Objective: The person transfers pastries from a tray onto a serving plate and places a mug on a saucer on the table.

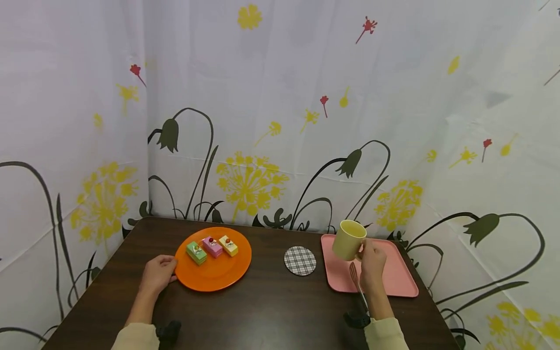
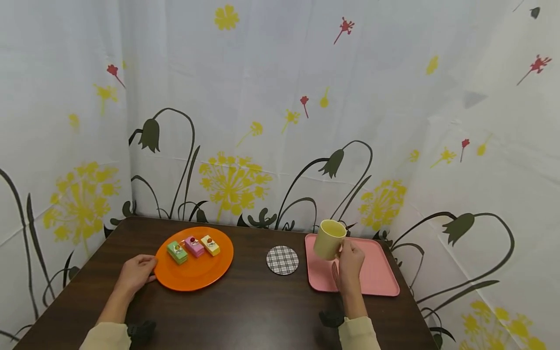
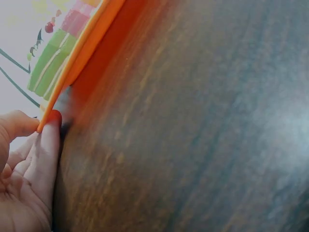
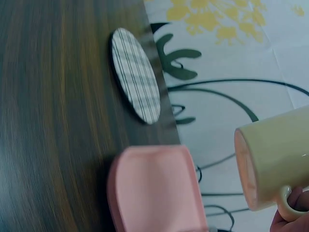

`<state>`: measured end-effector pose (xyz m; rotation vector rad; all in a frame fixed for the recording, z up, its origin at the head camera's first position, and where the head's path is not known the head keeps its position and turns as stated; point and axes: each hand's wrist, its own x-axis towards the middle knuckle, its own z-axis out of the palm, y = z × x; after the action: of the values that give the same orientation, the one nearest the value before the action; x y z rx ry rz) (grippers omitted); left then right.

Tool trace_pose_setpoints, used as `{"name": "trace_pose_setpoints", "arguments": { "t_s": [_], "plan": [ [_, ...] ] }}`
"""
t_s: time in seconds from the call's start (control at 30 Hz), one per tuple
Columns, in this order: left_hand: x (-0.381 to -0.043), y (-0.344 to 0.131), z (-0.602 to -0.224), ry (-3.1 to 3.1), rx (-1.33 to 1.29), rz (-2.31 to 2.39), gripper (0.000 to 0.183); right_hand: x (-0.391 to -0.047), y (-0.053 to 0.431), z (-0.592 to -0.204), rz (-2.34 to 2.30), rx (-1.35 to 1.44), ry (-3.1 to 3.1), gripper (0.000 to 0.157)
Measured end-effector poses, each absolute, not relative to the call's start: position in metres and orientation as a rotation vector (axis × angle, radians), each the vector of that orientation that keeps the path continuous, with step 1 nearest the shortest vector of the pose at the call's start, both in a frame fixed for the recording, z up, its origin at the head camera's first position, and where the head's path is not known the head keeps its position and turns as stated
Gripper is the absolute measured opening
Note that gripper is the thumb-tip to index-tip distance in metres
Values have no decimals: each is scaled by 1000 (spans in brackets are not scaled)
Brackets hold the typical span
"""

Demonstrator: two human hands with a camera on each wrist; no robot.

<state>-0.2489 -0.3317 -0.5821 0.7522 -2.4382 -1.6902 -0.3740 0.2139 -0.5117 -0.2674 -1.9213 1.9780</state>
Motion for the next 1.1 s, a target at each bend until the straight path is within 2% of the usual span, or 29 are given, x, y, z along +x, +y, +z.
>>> {"name": "trace_pose_setpoints", "arguments": {
  "t_s": [0.13,0.27,0.5,0.63,0.8,0.93,1.1],
  "plan": [
    [-250,-332,-576,-2505,738,-1635,52,-373,200,-516,2015,-223,-1898,46],
    [-250,-324,-562,-2678,797,-1375,54,-373,189,-521,2054,-169,-1896,46],
    [-271,-290,-519,-2837,879,-882,47,-376,175,-527,2060,-140,-1893,46],
    [-291,-256,-496,-2833,761,-919,47,-375,169,-531,2065,-154,-1879,45],
    [-315,-207,-485,-2857,561,-961,38,-374,160,-540,2099,-189,-1819,39],
    [-335,-172,-490,-2861,421,-1031,30,-376,150,-547,2127,-194,-1772,36],
    [-356,-131,-511,-2743,322,-1401,26,-377,134,-557,2121,-224,-1775,37]
  ]
}}
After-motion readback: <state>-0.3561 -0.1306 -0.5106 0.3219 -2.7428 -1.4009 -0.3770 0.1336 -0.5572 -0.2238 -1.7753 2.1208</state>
